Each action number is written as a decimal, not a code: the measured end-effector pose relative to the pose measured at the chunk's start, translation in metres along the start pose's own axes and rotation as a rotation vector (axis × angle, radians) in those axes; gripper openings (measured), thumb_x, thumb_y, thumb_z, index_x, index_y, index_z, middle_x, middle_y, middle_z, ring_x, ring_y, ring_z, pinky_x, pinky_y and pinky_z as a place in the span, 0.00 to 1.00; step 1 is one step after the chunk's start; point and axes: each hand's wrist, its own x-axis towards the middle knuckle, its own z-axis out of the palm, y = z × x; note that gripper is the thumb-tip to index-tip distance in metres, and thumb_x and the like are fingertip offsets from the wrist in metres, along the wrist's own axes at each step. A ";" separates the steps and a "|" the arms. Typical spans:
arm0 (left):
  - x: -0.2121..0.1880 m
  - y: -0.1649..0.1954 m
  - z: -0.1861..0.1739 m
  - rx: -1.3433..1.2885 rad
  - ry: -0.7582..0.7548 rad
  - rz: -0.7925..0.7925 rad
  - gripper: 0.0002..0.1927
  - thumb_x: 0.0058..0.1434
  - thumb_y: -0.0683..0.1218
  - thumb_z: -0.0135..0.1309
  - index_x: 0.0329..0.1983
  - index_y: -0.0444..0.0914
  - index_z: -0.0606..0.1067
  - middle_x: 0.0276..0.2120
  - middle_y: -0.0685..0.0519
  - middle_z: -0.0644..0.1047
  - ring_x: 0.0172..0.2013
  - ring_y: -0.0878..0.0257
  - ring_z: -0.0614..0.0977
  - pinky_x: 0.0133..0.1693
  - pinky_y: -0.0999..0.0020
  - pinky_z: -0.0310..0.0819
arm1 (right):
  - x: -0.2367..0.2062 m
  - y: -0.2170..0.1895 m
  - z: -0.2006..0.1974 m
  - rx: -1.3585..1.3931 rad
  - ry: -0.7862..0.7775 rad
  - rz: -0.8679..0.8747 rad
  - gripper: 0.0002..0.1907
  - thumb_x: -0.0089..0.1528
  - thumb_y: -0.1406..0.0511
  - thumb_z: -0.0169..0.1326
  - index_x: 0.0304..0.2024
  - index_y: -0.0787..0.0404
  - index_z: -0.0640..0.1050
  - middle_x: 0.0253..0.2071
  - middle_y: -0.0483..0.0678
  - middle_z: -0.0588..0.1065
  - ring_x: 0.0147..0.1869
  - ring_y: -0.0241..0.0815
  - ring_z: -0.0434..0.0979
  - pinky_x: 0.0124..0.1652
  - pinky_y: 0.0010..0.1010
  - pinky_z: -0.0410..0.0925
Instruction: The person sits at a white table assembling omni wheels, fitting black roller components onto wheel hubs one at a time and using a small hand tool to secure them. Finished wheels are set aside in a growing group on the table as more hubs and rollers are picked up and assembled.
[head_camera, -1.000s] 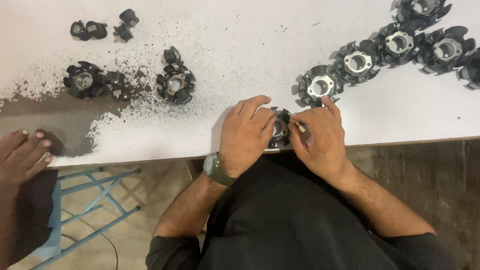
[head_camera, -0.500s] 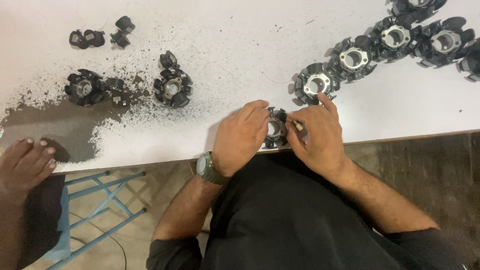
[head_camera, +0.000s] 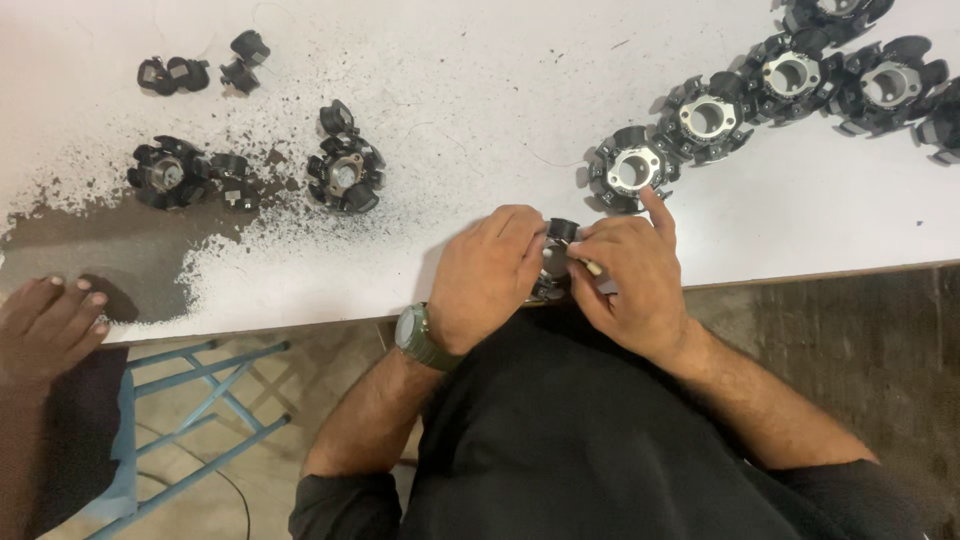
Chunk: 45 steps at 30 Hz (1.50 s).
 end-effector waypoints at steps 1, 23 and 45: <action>-0.001 0.000 0.000 -0.015 0.024 0.011 0.07 0.66 0.42 0.55 0.45 0.36 0.73 0.40 0.46 0.78 0.39 0.46 0.81 0.40 0.52 0.75 | -0.001 -0.001 0.001 -0.001 -0.011 -0.002 0.17 0.57 0.74 0.65 0.46 0.59 0.76 0.40 0.48 0.76 0.53 0.47 0.78 0.74 0.55 0.50; -0.022 -0.008 0.026 0.064 0.174 0.141 0.11 0.58 0.38 0.58 0.44 0.33 0.72 0.49 0.46 0.77 0.46 0.50 0.82 0.45 0.59 0.79 | -0.002 -0.001 0.007 -0.052 -0.044 -0.052 0.19 0.56 0.76 0.66 0.46 0.59 0.77 0.41 0.47 0.75 0.51 0.48 0.77 0.73 0.51 0.57; -0.037 -0.090 -0.092 0.420 0.342 -0.234 0.43 0.55 0.59 0.70 0.63 0.30 0.66 0.56 0.35 0.74 0.55 0.42 0.77 0.54 0.51 0.71 | 0.015 0.122 -0.082 -0.397 0.068 -0.102 0.12 0.68 0.78 0.60 0.50 0.63 0.73 0.46 0.49 0.74 0.54 0.50 0.74 0.70 0.54 0.59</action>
